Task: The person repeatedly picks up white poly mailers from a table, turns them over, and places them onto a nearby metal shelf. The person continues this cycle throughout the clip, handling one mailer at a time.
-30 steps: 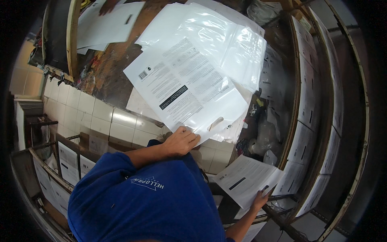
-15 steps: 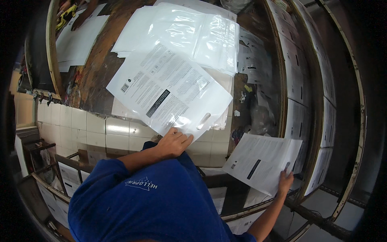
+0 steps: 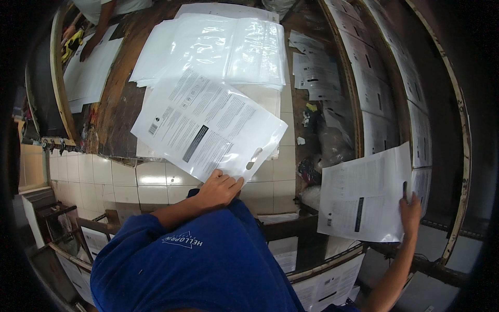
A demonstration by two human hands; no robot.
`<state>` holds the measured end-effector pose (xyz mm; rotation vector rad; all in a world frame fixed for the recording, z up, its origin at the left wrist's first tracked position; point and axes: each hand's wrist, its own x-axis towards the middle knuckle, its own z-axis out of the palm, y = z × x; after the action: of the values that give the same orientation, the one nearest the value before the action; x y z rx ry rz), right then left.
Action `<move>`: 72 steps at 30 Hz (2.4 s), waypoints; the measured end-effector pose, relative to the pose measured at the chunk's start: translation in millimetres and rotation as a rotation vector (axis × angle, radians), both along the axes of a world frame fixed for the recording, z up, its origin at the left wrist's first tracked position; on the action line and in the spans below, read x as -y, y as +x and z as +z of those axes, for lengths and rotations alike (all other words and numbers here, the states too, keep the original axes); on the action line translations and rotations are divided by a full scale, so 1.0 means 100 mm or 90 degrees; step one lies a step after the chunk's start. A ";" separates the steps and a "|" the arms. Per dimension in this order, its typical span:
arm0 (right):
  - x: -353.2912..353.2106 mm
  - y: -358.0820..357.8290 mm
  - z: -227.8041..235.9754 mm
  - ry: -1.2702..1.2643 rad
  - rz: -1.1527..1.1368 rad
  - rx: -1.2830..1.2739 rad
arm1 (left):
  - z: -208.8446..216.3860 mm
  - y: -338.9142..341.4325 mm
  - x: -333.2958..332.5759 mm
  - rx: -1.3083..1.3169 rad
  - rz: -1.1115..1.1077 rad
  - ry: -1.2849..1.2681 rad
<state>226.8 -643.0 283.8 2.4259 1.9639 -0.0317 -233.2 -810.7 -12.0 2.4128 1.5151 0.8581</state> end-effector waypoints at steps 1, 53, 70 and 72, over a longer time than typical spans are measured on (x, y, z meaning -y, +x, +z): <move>-0.03 0.14 0.11 0.009 0.008 -0.004 | -0.01 0.01 0.00 -0.004 -0.002 -0.002; 5.61 3.78 0.88 0.060 -0.716 0.288 | 1.54 1.00 -0.54 0.138 -0.074 -0.271; 4.67 3.10 1.51 0.221 -0.601 0.310 | 1.88 1.01 -0.53 0.177 -0.120 -0.213; 3.71 2.90 1.57 0.248 -0.377 0.174 | 1.81 1.00 -0.59 0.256 -0.195 -0.193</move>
<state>517.1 -1014.4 441.2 2.9578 1.1754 0.6873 -132.8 -752.2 169.0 2.0276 1.0125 0.9011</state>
